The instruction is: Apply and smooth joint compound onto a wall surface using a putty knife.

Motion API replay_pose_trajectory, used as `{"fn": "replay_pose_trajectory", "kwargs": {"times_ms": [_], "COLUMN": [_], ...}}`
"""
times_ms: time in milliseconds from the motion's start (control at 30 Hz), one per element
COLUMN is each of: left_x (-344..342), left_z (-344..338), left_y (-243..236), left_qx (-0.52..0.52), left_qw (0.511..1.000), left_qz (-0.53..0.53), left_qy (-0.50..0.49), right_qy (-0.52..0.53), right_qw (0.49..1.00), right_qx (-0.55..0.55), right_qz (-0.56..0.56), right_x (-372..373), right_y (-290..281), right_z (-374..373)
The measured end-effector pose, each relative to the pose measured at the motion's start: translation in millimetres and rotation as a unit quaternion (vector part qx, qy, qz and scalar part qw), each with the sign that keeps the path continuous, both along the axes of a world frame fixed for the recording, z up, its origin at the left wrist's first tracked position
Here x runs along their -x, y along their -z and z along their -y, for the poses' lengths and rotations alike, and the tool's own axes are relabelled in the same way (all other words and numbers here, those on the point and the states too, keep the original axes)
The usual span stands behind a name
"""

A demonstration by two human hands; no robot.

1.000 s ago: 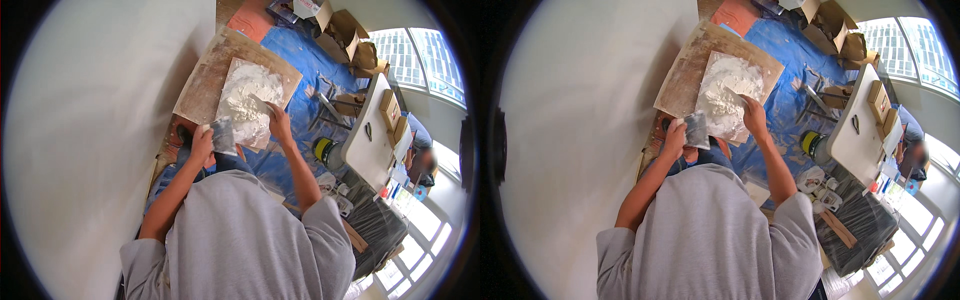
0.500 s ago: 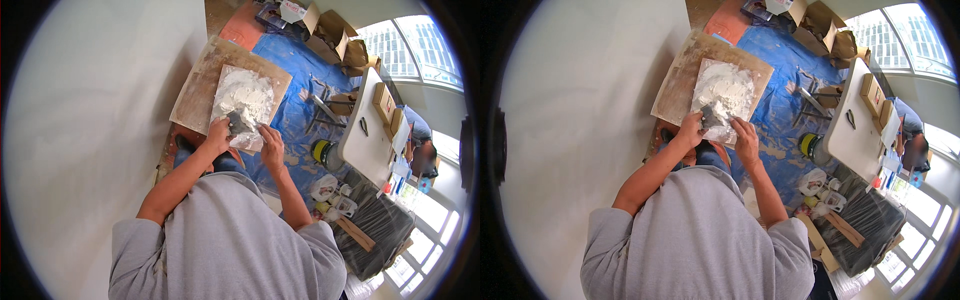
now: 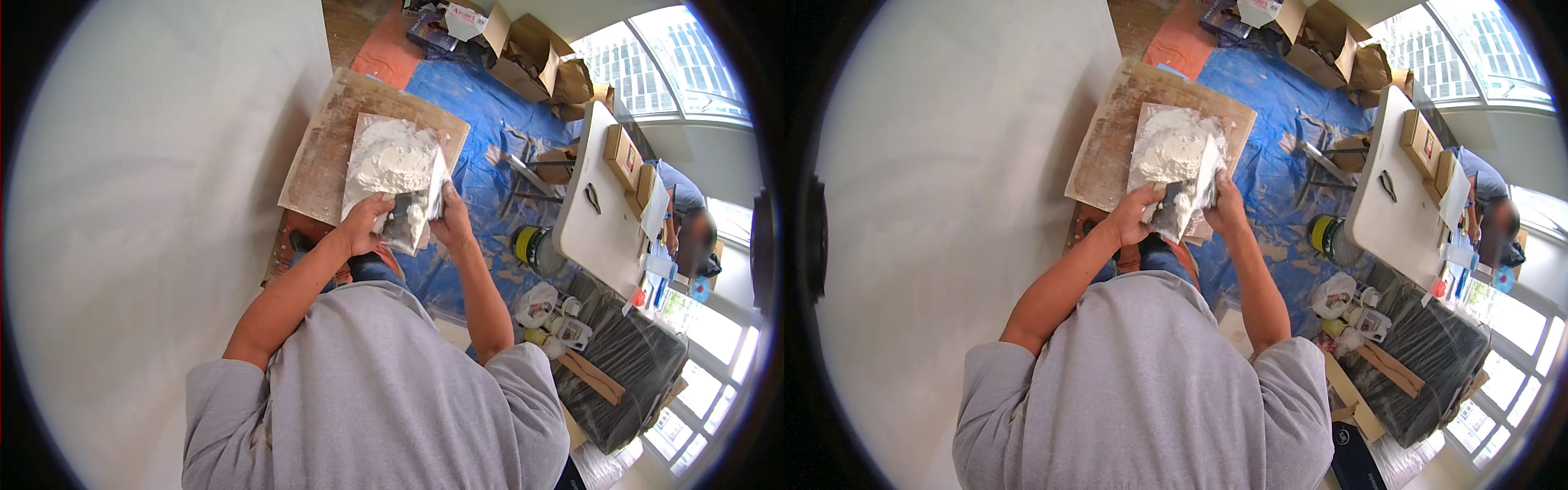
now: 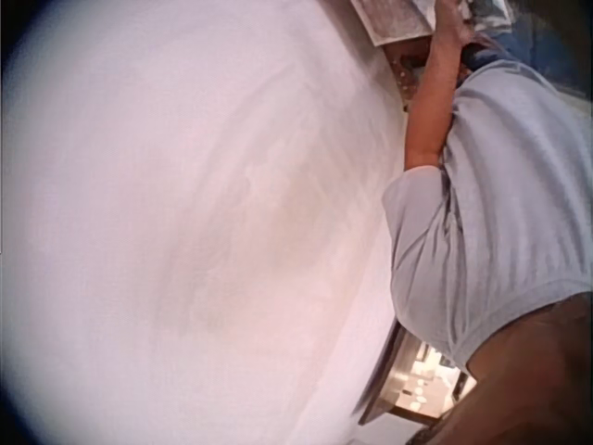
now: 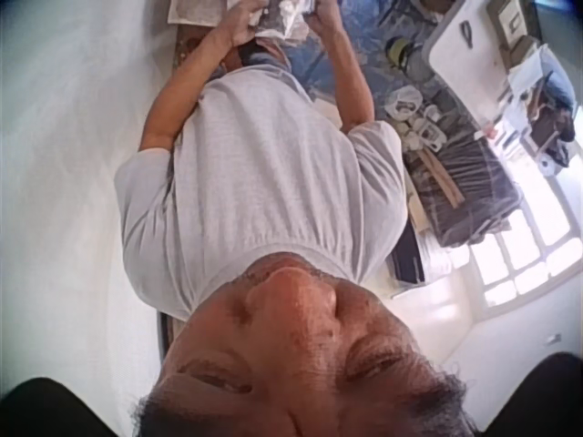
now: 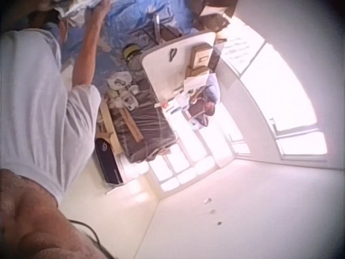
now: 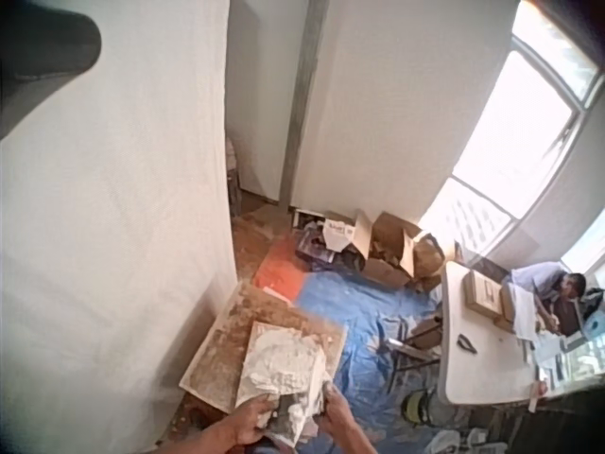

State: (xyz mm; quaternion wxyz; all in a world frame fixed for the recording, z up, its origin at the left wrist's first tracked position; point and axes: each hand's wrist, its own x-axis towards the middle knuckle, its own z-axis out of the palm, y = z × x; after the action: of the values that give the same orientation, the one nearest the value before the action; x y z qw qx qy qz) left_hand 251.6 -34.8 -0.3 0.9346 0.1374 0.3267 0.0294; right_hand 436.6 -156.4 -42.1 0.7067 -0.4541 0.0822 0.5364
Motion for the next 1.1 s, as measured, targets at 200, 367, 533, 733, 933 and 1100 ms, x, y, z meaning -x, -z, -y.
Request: {"fn": "replay_pose_trajectory", "kwargs": {"times_ms": [200, 367, 533, 733, 933, 1100], "left_x": [8, 11, 1, 27, 9, 34], "left_z": [-32, -47, -37, -41, -28, -32], "left_y": [19, 32, 30, 98, 37, 55], "left_qx": [-0.065, -0.23, -0.335, -0.518, -0.39, -0.42], "left_qw": [0.995, 0.954, 0.916, 0.824, 0.895, 0.859], "left_qz": [-0.07, -0.192, -0.221, -0.229, -0.208, -0.281], "left_qy": [-0.006, -0.019, 0.007, 0.0, 0.059, 0.077], "right_qy": [-0.207, -0.337, -0.341, -0.37, -0.347, -0.24], "right_qw": [0.951, 0.684, 0.478, 0.484, 0.504, 0.593], "right_qx": [0.107, 0.229, 0.164, 0.103, 0.17, 0.175], "right_qz": [0.202, 0.605, 0.793, 0.787, 0.773, 0.749], "right_x": [-12, -9, 57, 83, 54, 23], "right_y": [-16, -84, -122, -107, -38, 41], "right_z": [55, 62, 37, 16, -7, -22]}}
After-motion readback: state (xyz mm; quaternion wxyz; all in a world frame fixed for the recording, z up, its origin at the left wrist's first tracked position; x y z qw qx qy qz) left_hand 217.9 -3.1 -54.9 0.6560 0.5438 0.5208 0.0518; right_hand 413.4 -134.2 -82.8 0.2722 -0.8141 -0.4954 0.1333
